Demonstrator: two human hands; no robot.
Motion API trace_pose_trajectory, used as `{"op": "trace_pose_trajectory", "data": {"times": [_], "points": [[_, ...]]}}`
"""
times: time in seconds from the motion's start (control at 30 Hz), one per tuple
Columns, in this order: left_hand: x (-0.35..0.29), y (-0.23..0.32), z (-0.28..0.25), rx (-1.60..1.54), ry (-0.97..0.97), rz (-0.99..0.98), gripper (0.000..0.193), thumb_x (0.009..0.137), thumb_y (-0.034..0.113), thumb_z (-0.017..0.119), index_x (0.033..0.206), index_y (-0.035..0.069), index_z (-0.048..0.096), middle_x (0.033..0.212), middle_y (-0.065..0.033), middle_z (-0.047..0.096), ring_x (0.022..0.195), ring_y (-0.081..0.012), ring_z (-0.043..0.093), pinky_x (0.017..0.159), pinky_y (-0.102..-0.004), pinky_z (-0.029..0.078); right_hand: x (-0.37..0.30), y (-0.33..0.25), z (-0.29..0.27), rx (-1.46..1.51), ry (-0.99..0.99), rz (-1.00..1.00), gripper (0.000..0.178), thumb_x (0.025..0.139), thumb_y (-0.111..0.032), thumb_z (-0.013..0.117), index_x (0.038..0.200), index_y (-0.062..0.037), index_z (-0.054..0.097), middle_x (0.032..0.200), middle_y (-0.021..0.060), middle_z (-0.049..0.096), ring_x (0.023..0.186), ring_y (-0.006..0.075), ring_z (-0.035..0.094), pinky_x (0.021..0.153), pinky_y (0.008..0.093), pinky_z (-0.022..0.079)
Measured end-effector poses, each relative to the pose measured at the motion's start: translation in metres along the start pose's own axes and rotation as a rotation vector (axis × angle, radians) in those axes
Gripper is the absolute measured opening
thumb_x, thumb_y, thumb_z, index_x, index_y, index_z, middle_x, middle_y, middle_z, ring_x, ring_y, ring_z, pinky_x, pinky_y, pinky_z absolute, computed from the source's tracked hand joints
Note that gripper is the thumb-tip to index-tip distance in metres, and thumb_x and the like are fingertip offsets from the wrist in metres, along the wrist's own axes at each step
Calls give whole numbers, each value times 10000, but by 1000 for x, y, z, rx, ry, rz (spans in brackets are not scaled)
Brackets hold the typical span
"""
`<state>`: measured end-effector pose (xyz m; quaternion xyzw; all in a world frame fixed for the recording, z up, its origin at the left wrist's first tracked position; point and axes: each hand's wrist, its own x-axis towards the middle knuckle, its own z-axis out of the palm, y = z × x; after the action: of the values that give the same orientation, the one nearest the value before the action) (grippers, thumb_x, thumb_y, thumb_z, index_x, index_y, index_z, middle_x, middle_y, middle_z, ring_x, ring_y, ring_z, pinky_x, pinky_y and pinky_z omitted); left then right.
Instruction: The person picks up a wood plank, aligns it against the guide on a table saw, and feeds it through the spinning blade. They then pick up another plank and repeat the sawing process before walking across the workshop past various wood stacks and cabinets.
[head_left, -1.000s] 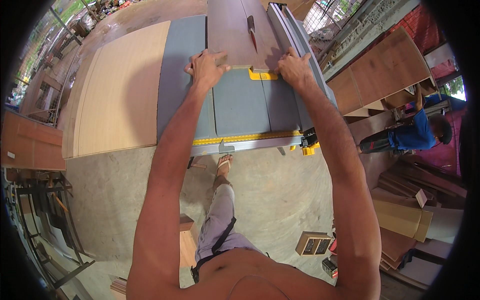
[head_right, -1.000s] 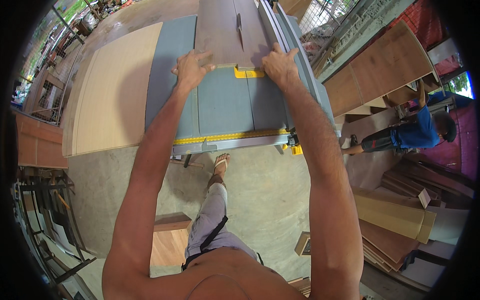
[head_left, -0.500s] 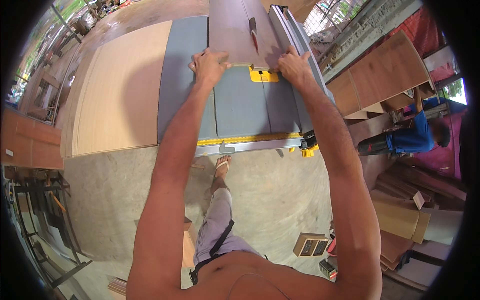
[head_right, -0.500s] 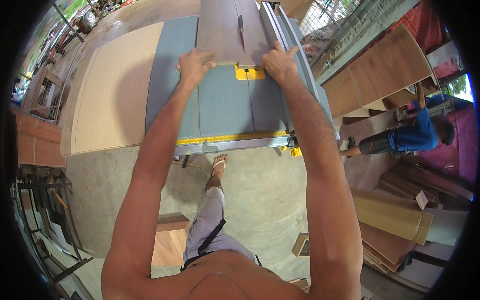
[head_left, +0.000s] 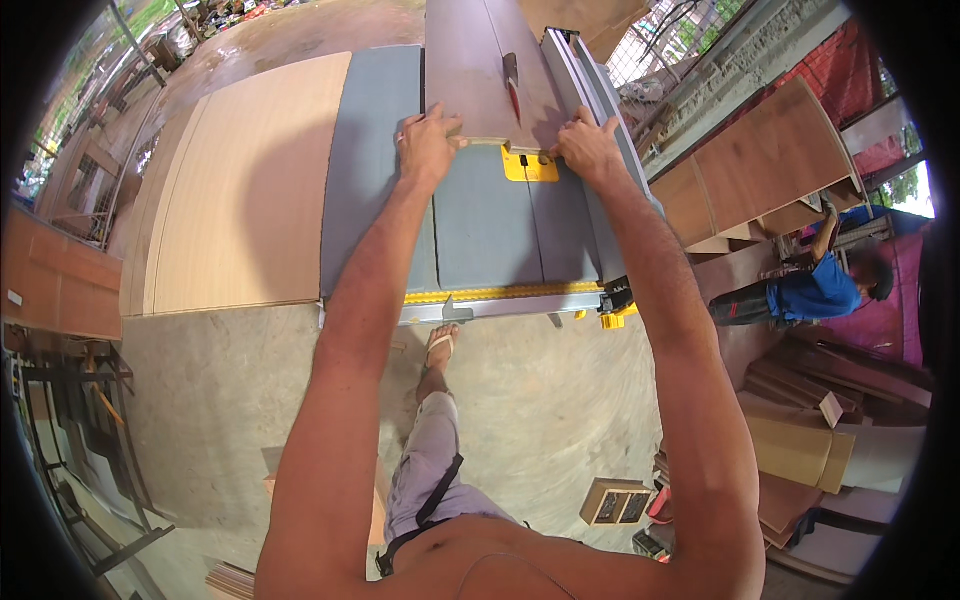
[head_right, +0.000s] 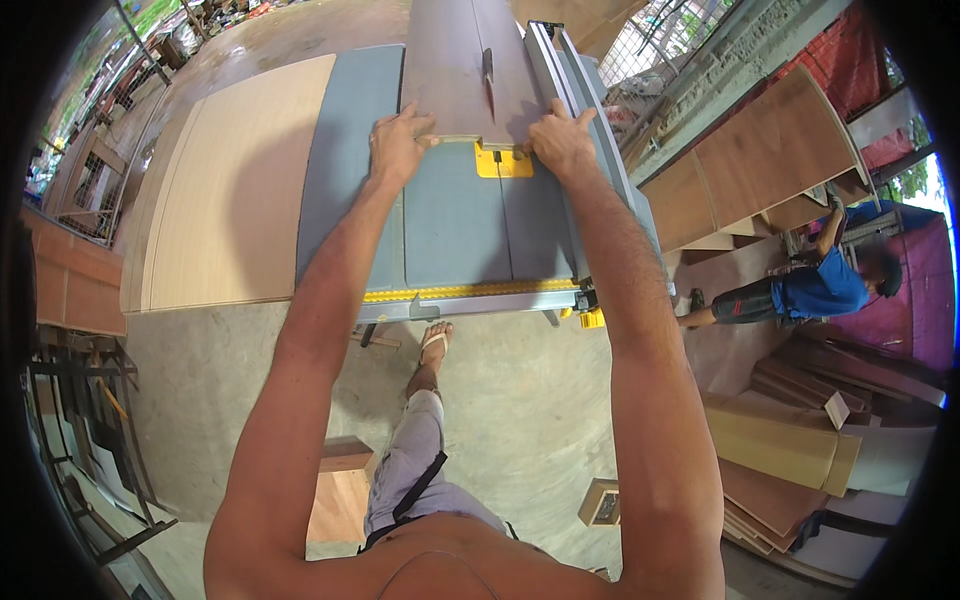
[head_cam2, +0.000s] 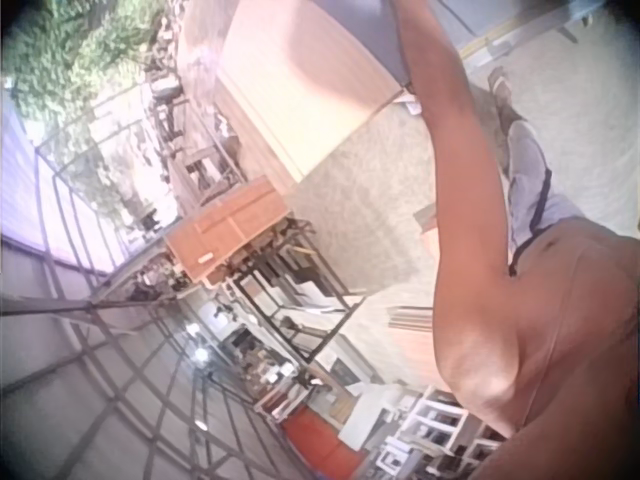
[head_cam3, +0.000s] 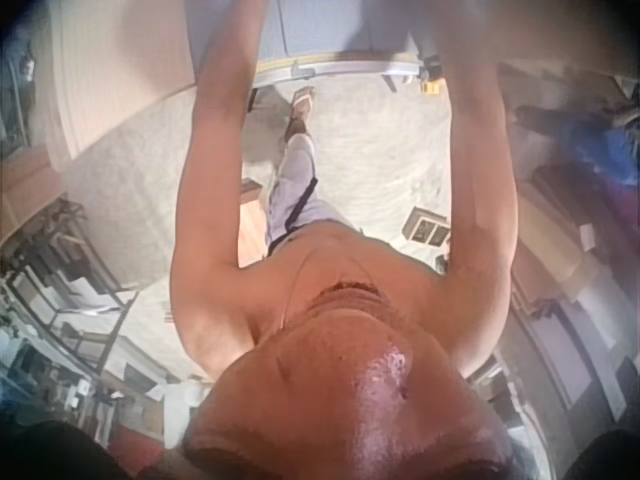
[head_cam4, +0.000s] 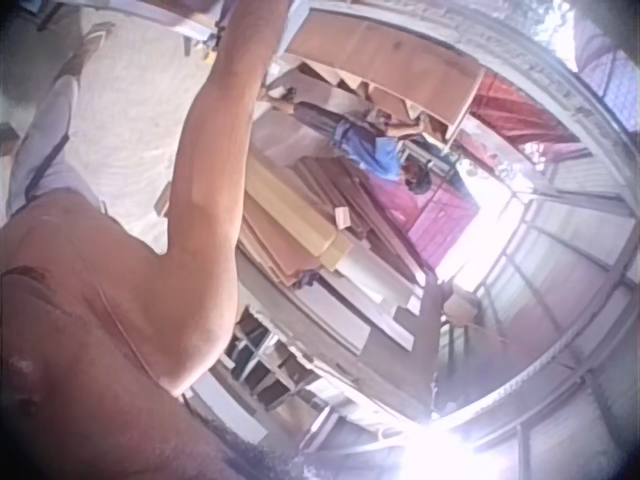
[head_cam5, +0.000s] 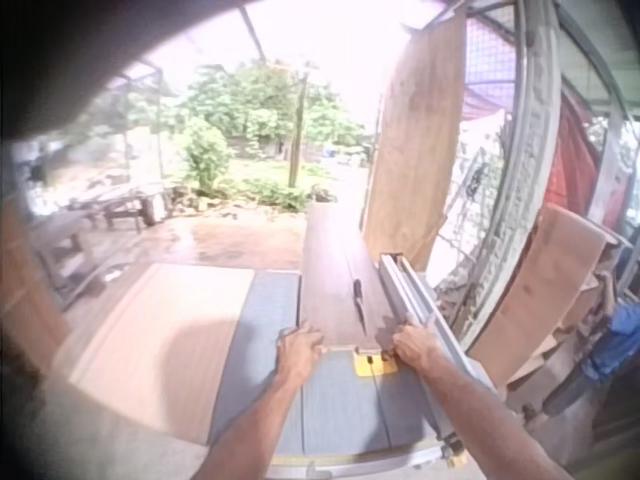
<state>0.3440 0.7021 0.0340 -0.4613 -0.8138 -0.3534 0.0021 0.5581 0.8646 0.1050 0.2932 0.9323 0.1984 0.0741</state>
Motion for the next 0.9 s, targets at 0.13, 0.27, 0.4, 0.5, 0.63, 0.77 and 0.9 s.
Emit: {"op": "trace_pose_trajectory", "data": {"times": [0.13, 0.27, 0.4, 0.5, 0.63, 0.77, 0.9], "points": [[3, 1, 0, -34, 26, 38, 451, 858, 224, 835, 1303, 210, 762, 1545, -145, 564, 1382, -389, 544, 1189, -472, 429, 3, 1, 2, -18, 15, 8, 370, 991, -437, 650, 1156, -148, 814, 1179, 27, 755, 1364, 231, 484, 1070, 815, 365], [3, 3, 1, -42, 31, 21, 451, 863, 210, 831, 1308, 193, 757, 1543, -154, 562, 1407, -383, 532, 1188, -464, 435, 7, 1, 3, -8, 1, 8, 373, 993, -435, 649, 1167, -146, 809, 1206, 23, 747, 1363, 225, 486, 1074, 814, 366], [4, 4, 2, -54, 29, -3, 455, 863, 205, 832, 1311, 179, 754, 1541, -161, 563, 1402, -375, 538, 1180, -457, 446, 9, 1, 1, -29, -32, 19, 379, 1000, -439, 643, 1187, -151, 802, 1236, 12, 736, 1377, 225, 472, 1082, 812, 362], [5, 4, 2, -50, 31, 3, 455, 861, 194, 833, 1309, 177, 754, 1538, -164, 565, 1394, -375, 544, 1173, -457, 454, 10, 0, -1, -33, -49, 24, 373, 1006, -438, 638, 1195, -160, 801, 1248, 6, 729, 1386, 223, 462, 1084, 810, 363], [7, 4, 2, -55, 25, 7, 426, 887, 183, 806, 1310, 169, 755, 1474, -105, 611, 1372, -376, 532, 1177, -459, 449, 13, 1, 1, -39, -41, 21, 367, 1008, -436, 638, 1198, -167, 802, 1246, 2, 728, 1391, 222, 456, 1085, 813, 356], [8, 5, 1, -47, 26, 4, 426, 883, 180, 807, 1306, 184, 758, 1468, -112, 609, 1369, -371, 532, 1167, -453, 458, 16, 3, 3, -13, -39, 9, 358, 1005, -428, 646, 1205, -174, 801, 1246, 1, 729, 1386, 221, 458, 1083, 826, 341], [11, 4, 3, -53, 51, -7, 453, 844, 189, 839, 1291, 185, 765, 1520, -201, 571, 1365, -371, 572, 1153, -444, 469, 18, 4, 3, 0, -39, 7, 339, 1008, -403, 647, 1206, -175, 802, 1249, 11, 730, 1379, 227, 463, 1079, 832, 336]]}}
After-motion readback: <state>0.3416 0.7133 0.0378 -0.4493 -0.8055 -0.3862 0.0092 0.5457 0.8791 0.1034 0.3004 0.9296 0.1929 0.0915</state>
